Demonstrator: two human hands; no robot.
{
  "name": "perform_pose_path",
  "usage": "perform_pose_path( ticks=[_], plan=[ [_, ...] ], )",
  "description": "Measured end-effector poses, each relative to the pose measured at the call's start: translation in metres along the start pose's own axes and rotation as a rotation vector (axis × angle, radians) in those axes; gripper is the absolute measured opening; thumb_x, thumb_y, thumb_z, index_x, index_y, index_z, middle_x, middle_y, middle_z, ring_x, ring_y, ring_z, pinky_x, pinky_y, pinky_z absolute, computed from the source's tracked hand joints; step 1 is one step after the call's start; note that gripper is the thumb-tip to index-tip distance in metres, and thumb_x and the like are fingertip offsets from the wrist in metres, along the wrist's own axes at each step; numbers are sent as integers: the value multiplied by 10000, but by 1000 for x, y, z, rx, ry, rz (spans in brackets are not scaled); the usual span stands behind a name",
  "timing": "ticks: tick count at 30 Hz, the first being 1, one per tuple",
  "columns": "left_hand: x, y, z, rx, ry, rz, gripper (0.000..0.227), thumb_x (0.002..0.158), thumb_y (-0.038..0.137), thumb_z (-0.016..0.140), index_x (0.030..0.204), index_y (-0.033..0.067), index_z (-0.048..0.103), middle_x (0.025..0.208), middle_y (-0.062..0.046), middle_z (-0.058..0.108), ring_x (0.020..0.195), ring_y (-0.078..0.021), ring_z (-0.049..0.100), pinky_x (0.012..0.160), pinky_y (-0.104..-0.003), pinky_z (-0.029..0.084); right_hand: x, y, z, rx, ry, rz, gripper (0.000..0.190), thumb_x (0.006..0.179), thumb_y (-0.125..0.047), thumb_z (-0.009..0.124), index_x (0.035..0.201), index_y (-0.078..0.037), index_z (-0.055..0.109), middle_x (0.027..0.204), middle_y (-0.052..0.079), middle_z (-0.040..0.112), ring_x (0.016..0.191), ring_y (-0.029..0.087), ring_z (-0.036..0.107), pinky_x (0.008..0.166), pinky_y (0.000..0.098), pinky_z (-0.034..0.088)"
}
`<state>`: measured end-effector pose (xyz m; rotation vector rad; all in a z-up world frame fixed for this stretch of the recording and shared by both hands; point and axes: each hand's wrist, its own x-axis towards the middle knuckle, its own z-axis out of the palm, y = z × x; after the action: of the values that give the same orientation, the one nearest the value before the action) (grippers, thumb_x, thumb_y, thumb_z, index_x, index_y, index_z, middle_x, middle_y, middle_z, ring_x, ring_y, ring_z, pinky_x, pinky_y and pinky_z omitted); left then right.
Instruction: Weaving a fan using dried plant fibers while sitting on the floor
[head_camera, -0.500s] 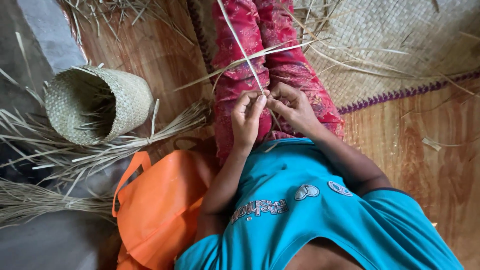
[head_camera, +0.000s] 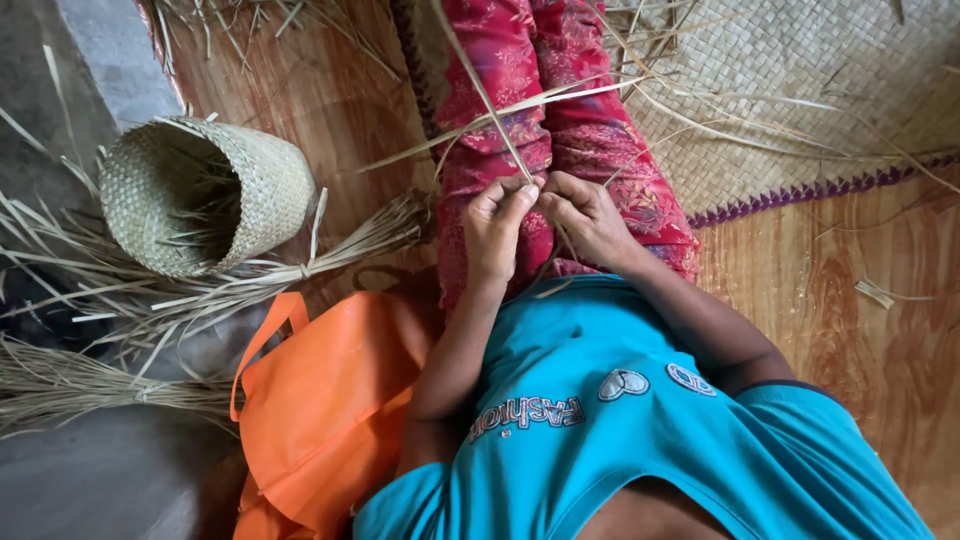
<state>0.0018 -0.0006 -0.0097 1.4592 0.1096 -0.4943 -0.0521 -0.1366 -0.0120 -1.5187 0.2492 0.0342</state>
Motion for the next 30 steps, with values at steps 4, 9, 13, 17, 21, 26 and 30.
perform_pose_path(
  ticks=[4, 9, 13, 17, 21, 26, 30],
  plan=[
    [4, 4, 4, -53, 37, -3, 117, 892, 124, 731, 956, 39, 778, 927, -120, 773, 907, -142, 708, 865, -347, 589, 2, 9, 4, -51, 2, -60, 202, 1022, -145, 610, 836, -75, 643, 645, 61, 494, 646, 134, 484, 563, 308, 431],
    [21, -18, 3, -75, 69, 74, 69, 881, 117, 745, 912, 62, 772, 934, -128, 762, 864, -166, 684, 843, -351, 560, 8, 20, 5, -66, 0, -140, 192, 1039, -106, 581, 859, -60, 627, 680, 74, 507, 708, 142, 513, 607, 327, 449],
    [23, 2, 7, -47, 101, 99, 66, 883, 119, 737, 902, 62, 765, 931, -124, 762, 853, -160, 673, 832, -342, 547, 5, 21, 6, -75, -6, -160, 191, 1038, -99, 575, 858, -57, 624, 688, 84, 503, 716, 158, 514, 629, 353, 453],
    [40, 2, 1, -11, 132, 159, 118, 917, 188, 737, 936, 78, 771, 902, -127, 757, 833, -174, 687, 833, -337, 537, -1, 24, 8, -65, -17, -154, 181, 1021, -103, 578, 856, -53, 632, 677, 104, 506, 691, 186, 520, 632, 378, 458],
    [61, 20, -5, 76, 133, 265, 288, 1038, 353, 642, 1056, 88, 754, 905, -141, 756, 806, -206, 720, 822, -363, 570, -10, 24, 14, 27, 3, -71, 246, 1018, -139, 595, 788, -59, 634, 595, 50, 519, 607, 132, 524, 559, 302, 447],
    [28, 52, -7, 155, -55, 206, 375, 1076, 406, 555, 1115, 64, 706, 923, -150, 733, 854, -226, 710, 842, -391, 578, -3, 31, 12, 108, 65, -56, 239, 1003, -130, 569, 788, -54, 640, 575, 57, 523, 574, 129, 525, 545, 292, 445],
    [0, 29, -7, 271, -177, 47, 183, 978, 184, 701, 1099, 49, 727, 937, -147, 759, 929, -203, 742, 866, -362, 593, -1, 34, 10, 135, 98, -11, 237, 1024, -135, 594, 805, -51, 634, 563, 62, 535, 501, 114, 536, 486, 252, 439]
  ],
)
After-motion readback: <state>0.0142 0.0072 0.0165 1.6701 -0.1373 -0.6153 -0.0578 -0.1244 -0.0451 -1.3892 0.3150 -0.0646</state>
